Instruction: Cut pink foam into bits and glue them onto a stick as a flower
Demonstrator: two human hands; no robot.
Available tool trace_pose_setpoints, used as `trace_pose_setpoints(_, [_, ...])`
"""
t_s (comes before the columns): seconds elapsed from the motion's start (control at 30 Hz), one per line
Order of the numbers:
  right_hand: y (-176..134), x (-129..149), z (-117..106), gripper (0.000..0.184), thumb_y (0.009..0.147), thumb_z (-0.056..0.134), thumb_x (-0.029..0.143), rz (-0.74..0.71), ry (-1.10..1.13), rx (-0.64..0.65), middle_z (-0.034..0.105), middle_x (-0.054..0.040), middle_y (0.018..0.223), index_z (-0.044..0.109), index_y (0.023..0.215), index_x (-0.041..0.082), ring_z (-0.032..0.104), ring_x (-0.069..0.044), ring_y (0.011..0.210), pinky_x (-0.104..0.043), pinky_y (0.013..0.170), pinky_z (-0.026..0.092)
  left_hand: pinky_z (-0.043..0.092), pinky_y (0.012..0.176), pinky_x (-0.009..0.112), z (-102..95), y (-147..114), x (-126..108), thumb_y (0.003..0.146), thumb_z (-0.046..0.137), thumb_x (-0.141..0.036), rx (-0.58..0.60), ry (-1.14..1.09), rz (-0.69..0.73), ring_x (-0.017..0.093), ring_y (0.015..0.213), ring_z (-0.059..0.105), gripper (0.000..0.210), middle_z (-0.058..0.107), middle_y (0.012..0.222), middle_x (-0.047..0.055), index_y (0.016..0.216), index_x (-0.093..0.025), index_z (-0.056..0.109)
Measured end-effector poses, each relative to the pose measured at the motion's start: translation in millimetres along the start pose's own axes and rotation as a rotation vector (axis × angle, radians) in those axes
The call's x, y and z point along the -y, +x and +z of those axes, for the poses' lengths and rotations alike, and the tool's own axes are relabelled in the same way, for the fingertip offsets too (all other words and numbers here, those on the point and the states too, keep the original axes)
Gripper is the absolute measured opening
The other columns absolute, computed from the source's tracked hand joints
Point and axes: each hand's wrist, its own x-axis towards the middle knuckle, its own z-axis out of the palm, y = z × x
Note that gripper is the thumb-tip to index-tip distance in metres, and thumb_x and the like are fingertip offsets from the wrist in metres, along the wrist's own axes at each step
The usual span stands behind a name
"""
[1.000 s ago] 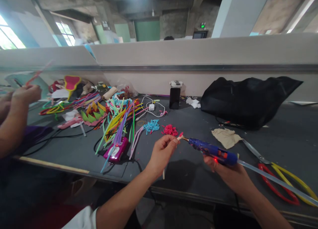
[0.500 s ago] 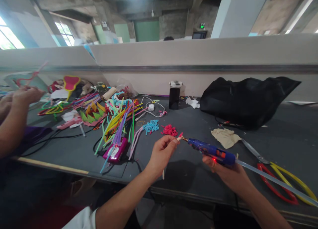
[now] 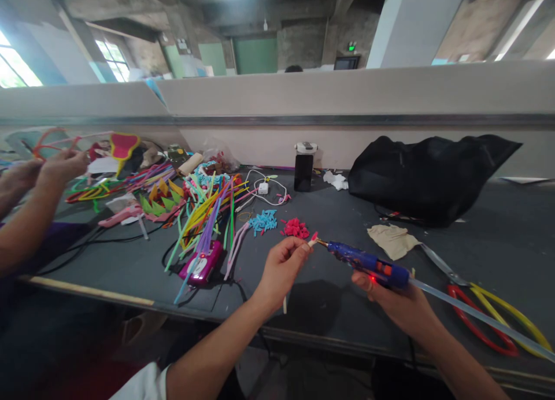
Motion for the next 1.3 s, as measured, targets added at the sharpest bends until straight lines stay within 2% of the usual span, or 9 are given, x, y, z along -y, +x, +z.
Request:
trace_pose_setpoints(0.27, [1,14,0,0.035,0.067,0.072,0.055,-0.171,-0.107,-0.002,0.059,0.0019,0.055,0.063,0.068,0.021,0.052,-0.013,0.048,-0.025,0.045,0.044,0.015,0.046,0.021,-0.2,0,1,0.078,0.066,-0.041,0.009,-0.008,0.002,0.005,0.048,0.023,0.026,0.034,0.054,-0.008,0.075,-0.015,0.061])
trace_pose_setpoints(0.47, [20,9,-6,0.033,0.083,0.059,0.054,-0.569,-0.598,-0.077,0.061,-0.0016,0.075,0.055,0.074,0.022,0.059,-0.018,0.071,-0.029,0.066,0.046,0.015,0.044,0.02,-1.4,0,0,0.078,0.067,-0.039,-0.006,-0.063,-0.061,0.004,0.046,0.025,0.024,0.036,0.054,-0.007,0.076,-0.015,0.061])
trace_pose_setpoints(0.53, [30,0,-6,0.031,0.085,0.056,0.052,-0.643,-0.745,-0.088,0.06,-0.004,0.082,0.054,0.08,0.022,0.059,-0.021,0.079,-0.031,0.071,0.045,0.015,0.043,0.019,-3.7,3,1,0.078,0.067,-0.039,-0.014,-0.079,-0.05,0.004,0.046,0.025,0.025,0.038,0.055,-0.007,0.076,-0.015,0.062])
trace_pose_setpoints(0.63, [46,-13,-4,0.024,0.085,0.056,0.045,-0.61,-0.864,-0.045,0.059,-0.0063,0.087,0.05,0.085,0.022,0.057,-0.023,0.086,-0.033,0.075,0.043,0.014,0.043,0.019,-9.3,7,0,0.077,0.068,-0.04,-0.024,-0.122,-0.021,0.003,0.045,0.026,0.026,0.038,0.055,-0.007,0.076,-0.015,0.063])
trace_pose_setpoints(0.77, [61,-23,-3,0.017,0.078,0.06,0.036,-0.499,-0.909,0.108,0.059,-0.0058,0.089,0.051,0.083,0.022,0.057,-0.023,0.087,-0.032,0.074,0.042,0.014,0.042,0.019,-17.8,11,-2,0.077,0.069,-0.039,-0.047,-0.175,0.01,0.003,0.044,0.025,0.026,0.037,0.054,-0.008,0.076,-0.015,0.061])
trace_pose_setpoints(0.9, [69,-29,-7,0.019,0.071,0.065,0.034,-0.474,-0.887,0.229,0.06,-0.0025,0.084,0.056,0.082,0.022,0.058,-0.019,0.078,-0.028,0.071,0.042,0.013,0.042,0.018,-22.7,9,-6,0.077,0.069,-0.037,-0.057,-0.19,0.006,0.002,0.043,0.024,0.025,0.037,0.053,-0.008,0.075,-0.014,0.059])
trace_pose_setpoints(1.07, [72,-28,-17,0.024,0.069,0.07,0.037,-0.47,-0.85,0.352,0.064,-0.0017,0.088,0.064,0.087,0.022,0.061,-0.017,0.081,-0.026,0.074,0.046,0.013,0.041,0.018,-26.0,4,-11,0.077,0.069,-0.037,-0.064,-0.19,0.0,0.002,0.042,0.025,0.024,0.036,0.053,-0.008,0.075,-0.014,0.06])
trace_pose_setpoints(1.17, [79,-14,-17,0.027,0.081,0.061,0.045,-0.48,-0.847,0.312,0.065,-0.0034,0.095,0.066,0.094,0.022,0.062,-0.016,0.084,-0.026,0.075,0.047,0.013,0.041,0.018,-27.8,3,-11,0.079,0.067,-0.035,-0.064,-0.191,-0.004,0.002,0.043,0.025,0.022,0.036,0.053,-0.008,0.075,-0.014,0.061])
trace_pose_setpoints(1.3, [98,9,9,0.026,0.093,0.045,0.035,-0.534,-0.884,0.219,0.065,-0.0052,0.104,0.067,0.101,0.021,0.061,-0.016,0.094,-0.027,0.085,0.044,0.014,0.041,0.018,-28.6,5,-9,0.08,0.066,-0.034,-0.068,-0.201,-0.007,0.002,0.044,0.025,0.021,0.037,0.054,-0.007,0.075,-0.014,0.061])
